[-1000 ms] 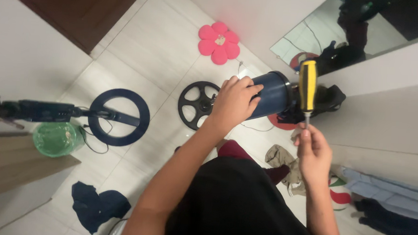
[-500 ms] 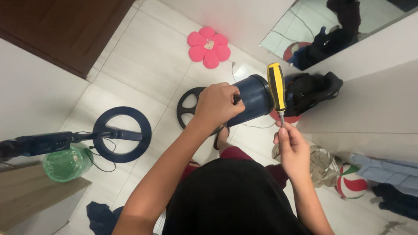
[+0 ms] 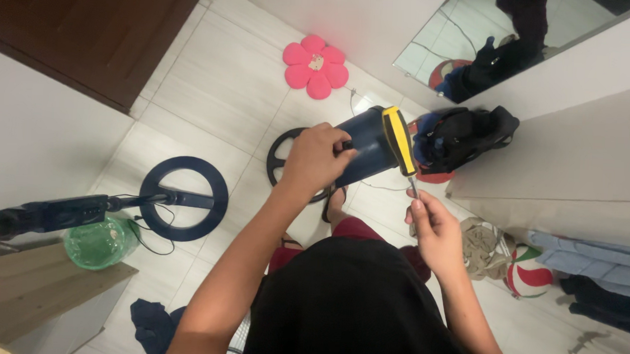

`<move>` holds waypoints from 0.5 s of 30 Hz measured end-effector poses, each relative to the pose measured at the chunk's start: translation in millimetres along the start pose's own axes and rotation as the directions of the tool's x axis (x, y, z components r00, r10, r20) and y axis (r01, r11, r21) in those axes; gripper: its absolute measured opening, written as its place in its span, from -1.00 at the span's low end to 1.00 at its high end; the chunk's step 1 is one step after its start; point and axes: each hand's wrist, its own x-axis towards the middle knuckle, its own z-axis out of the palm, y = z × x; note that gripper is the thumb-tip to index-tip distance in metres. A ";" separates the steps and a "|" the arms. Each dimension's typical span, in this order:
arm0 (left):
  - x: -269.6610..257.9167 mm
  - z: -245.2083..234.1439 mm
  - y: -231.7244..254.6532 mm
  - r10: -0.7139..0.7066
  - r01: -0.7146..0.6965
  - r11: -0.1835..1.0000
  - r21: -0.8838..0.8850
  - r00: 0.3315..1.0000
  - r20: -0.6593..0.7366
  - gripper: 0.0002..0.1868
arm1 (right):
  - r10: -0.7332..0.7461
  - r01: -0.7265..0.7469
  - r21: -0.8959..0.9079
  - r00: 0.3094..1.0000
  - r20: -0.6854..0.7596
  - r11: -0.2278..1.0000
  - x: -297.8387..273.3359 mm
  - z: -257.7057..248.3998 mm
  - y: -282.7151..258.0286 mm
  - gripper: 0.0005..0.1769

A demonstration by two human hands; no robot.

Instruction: The person uses a screwdriver to tighten screws on the rear housing of an electric fan motor, then attaches the front wire cage to the fan assembly. The person handles the motor housing, screwdriver, and fan cage during the process.

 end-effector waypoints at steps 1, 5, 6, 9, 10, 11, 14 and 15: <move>1.5 0.4 -0.7 0.006 -0.007 1.000 -0.017 1.000 -0.011 -0.75 | 0.002 -0.002 0.001 1.000 0.006 1.000 0.2 1.3 -0.3 -0.66; 1.8 5.4 2.3 -0.020 0.017 0.996 -0.085 0.999 -0.037 -0.76 | -0.028 0.029 -0.009 1.000 0.010 1.000 -5.2 0.1 -1.2 -0.67; 2.6 5.8 3.4 -0.024 0.019 0.996 -0.086 0.998 -0.049 -0.76 | -0.030 0.030 -0.008 1.000 0.007 1.000 -5.7 -0.1 -1.9 -0.67; 4.1 9.8 6.4 -0.043 0.036 0.995 -0.098 0.996 -0.079 -0.76 | -0.002 0.002 0.021 1.000 -0.007 1.000 -7.9 -3.0 -1.8 -0.66; 4.0 10.4 6.8 -0.054 0.045 0.993 -0.108 0.995 -0.083 -0.75 | 0.014 -0.013 0.037 1.000 -0.014 0.999 -8.8 -3.6 -1.7 -0.65; 3.6 10.5 6.4 -0.065 0.055 0.992 -0.117 0.994 -0.087 -0.75 | 0.004 -0.004 0.031 1.000 -0.013 1.000 -9.5 -3.8 -1.7 -0.66; 1.5 11.8 3.4 -0.047 0.041 0.995 -0.092 0.997 -0.062 -0.75 | -0.024 0.025 0.015 1.000 -0.014 1.000 -10.2 -8.0 -3.7 -0.66; 1.1 12.4 2.7 -0.047 0.042 0.996 -0.085 0.998 -0.051 -0.73 | -0.037 0.037 0.020 0.999 -0.015 0.999 -9.1 -9.1 -4.9 -0.67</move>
